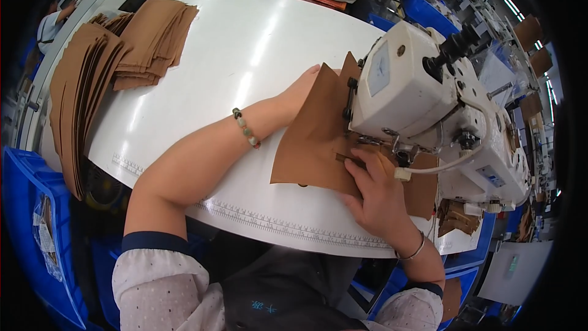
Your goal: Sewing a zipper and assembling components onto a leather wallet piece using an industrial sewing machine.
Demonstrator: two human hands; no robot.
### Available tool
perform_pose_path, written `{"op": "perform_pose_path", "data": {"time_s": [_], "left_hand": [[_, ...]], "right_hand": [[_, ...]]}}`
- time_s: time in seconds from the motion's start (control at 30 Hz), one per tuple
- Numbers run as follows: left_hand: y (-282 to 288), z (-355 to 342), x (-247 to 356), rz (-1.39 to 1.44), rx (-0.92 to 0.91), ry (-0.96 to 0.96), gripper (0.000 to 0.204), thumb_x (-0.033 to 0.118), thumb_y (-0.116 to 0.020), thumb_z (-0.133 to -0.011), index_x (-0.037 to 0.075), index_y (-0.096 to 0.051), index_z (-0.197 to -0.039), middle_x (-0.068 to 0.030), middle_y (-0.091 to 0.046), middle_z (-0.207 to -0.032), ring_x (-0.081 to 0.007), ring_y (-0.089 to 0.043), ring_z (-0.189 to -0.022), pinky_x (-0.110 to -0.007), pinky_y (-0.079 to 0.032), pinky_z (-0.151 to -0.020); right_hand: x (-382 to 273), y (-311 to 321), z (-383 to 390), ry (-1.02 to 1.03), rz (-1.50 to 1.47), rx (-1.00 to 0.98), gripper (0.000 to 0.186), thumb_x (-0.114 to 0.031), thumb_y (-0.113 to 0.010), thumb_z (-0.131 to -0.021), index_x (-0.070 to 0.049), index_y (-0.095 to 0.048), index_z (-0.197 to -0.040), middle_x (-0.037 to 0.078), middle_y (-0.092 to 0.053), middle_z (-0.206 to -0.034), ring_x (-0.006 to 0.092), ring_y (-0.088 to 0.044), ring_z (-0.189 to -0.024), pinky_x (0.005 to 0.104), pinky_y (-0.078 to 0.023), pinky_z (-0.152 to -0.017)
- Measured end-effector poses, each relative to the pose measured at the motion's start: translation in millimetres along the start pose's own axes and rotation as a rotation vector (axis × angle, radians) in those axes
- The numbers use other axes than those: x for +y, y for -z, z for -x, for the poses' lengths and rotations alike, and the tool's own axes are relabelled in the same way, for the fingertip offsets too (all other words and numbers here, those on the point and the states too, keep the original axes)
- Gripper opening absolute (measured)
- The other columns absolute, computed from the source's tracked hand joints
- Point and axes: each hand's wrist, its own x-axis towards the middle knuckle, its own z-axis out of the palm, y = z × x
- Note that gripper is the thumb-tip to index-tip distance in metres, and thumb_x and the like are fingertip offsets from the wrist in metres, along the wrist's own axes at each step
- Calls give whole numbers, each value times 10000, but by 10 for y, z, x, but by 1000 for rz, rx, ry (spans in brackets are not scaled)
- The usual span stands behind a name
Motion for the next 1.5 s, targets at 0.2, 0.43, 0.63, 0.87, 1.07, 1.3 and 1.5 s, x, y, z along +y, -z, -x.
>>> {"op": "perform_pose_path", "data": {"time_s": [0.2,0.43,0.63,0.87,1.07,1.3,1.5], "left_hand": [[573,219,360,-525,439,259,323,88,-715,-898,42,-660,-1213,-141,-696,-1197,-326,-659,-1079,-405,-522,-931],[197,832,1176,-563,-24,-233,455,252,-762,-908,50,-649,-1300,-84,-664,-1342,-279,-602,-1271,-430,-491,-1049],[-5,793,1110,-547,-257,-61,564,367,-703,-939,38,-610,-1388,-101,-565,-1478,-292,-528,-1383,-483,-446,-1110],[-45,801,1079,-525,-212,-45,554,358,-707,-933,31,-624,-1372,-102,-576,-1447,-288,-526,-1376,-474,-456,-1115],[-84,770,1021,-539,-131,-58,538,364,-721,-919,45,-650,-1345,-104,-593,-1425,-283,-552,-1358,-467,-473,-1102],[-96,782,986,-555,-118,-67,518,387,-728,-905,63,-680,-1306,-88,-620,-1402,-276,-571,-1350,-457,-476,-1098],[-94,774,988,-544,-112,-65,506,401,-685,-942,56,-670,-1312,-93,-627,-1391,-278,-566,-1354,-457,-470,-1099]], "right_hand": [[-1,-66,34,132,129,24,893,-620,-749,-784,71,-613,-1334,226,-581,-1391,383,-608,-1255,462,-544,-980],[-2,-63,38,102,176,-82,948,-662,-716,-767,1,-570,-1428,218,-565,-1427,366,-545,-1330,509,-471,-1045],[45,-62,82,21,246,-116,988,-691,-699,-773,-5,-539,-1466,201,-527,-1472,361,-519,-1360,549,-408,-1092],[101,-57,109,19,235,-129,1025,-701,-694,-775,-13,-494,-1508,202,-499,-1501,366,-502,-1382,561,-385,-1100],[155,-60,94,-19,200,-134,1040,-678,-727,-754,-29,-477,-1527,203,-480,-1527,385,-477,-1401,548,-387,-1101],[162,-9,17,-30,187,-140,1033,-662,-737,-749,-49,-471,-1536,196,-466,-1551,392,-472,-1405,536,-387,-1114],[273,311,359,-70,156,-201,803,-529,-771,-800,9,-598,-1371,179,-629,-1341,420,-630,-1160,480,-512,-960]]}}
